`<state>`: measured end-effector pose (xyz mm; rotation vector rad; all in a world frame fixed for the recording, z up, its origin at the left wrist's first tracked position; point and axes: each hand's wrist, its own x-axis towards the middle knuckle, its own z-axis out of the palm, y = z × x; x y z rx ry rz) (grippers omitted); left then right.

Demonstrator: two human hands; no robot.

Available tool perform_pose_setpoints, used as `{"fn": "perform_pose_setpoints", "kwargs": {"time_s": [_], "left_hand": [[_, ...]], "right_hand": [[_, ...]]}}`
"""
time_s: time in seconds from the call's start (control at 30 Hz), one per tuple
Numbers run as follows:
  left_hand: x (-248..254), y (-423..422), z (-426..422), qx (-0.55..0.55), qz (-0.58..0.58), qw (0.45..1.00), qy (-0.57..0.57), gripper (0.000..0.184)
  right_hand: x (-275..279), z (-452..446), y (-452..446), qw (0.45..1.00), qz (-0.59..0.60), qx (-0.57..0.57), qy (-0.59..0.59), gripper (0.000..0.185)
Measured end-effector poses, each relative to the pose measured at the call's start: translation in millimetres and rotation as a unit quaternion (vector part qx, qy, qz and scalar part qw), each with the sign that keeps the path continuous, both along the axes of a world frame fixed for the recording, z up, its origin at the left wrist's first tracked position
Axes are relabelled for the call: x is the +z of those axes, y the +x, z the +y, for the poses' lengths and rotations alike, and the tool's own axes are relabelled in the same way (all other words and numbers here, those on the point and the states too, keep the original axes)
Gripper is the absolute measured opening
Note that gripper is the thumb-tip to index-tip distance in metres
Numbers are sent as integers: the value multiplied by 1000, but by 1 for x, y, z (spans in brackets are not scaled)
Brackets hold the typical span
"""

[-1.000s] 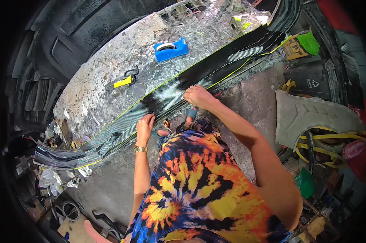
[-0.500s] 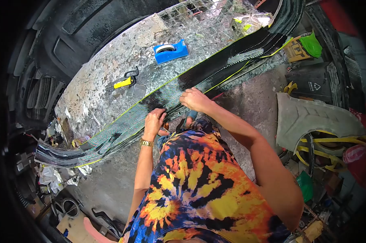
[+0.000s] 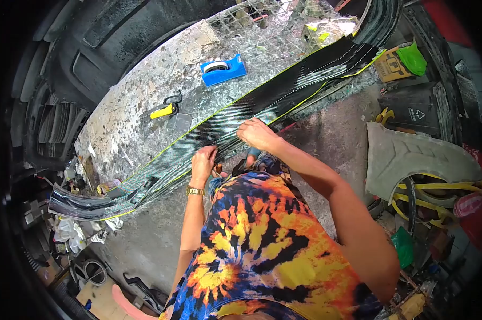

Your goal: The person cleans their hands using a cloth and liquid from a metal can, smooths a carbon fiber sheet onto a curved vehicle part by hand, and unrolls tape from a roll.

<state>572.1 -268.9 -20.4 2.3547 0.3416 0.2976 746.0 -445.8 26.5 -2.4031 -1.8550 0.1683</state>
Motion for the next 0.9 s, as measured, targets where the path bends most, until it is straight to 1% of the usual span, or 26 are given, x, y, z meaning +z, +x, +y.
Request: {"fn": "perform_pose_setpoints", "kwargs": {"time_s": [0.07,0.1,0.2,0.23,0.33,0.37,0.43,0.47,0.53,0.57,0.6,0.67,0.7,0.73,0.8,0.87,0.9], "left_hand": [[-1,-2,-1,-7,0,1000,9,15],[-2,-4,-1,-10,-4,1000,24,15],[-4,-10,0,-23,3,999,41,17],[-2,-12,-1,-22,-2,999,45,18],[1,-15,-5,-35,-13,998,48,19],[1,-16,-5,-45,-11,998,52,19],[4,-14,-6,-59,2,997,44,19],[7,-13,-9,-66,-6,997,42,19],[17,-7,-14,-51,-63,996,37,19],[23,-6,-16,-52,-80,995,9,15],[30,-5,-16,-58,-87,995,9,15],[39,-5,-20,-85,-56,992,-70,12],[50,-6,-25,-91,-55,987,-122,13],[55,-8,-31,-102,-70,975,-186,16],[52,-10,-39,-150,-12,949,-276,19],[60,-17,-46,-210,19,916,-340,21],[47,-20,-47,-240,50,919,-310,25]], "right_hand": [[2,-9,2,999,-42,14,27,14],[2,-15,3,1000,-22,9,18,19],[8,-24,6,999,-23,18,33,24],[9,-29,8,1000,-4,9,7,29],[13,-43,12,999,-16,-1,27,32],[14,-47,12,999,-22,-8,23,32],[21,-54,11,998,-29,-30,50,33],[29,-58,9,998,-37,-36,48,33],[44,-67,8,995,-17,-84,48,32],[43,-70,7,991,-27,-84,100,23],[46,-73,5,990,-34,-88,100,23],[60,-79,-4,981,38,-179,66,12],[63,-81,-9,977,28,-173,124,15],[65,-85,-16,975,18,-180,126,15],[71,-91,-31,960,80,-245,110,18],[67,-94,-47,954,82,-258,130,17],[63,-96,-54,949,94,-261,149,16]]}}
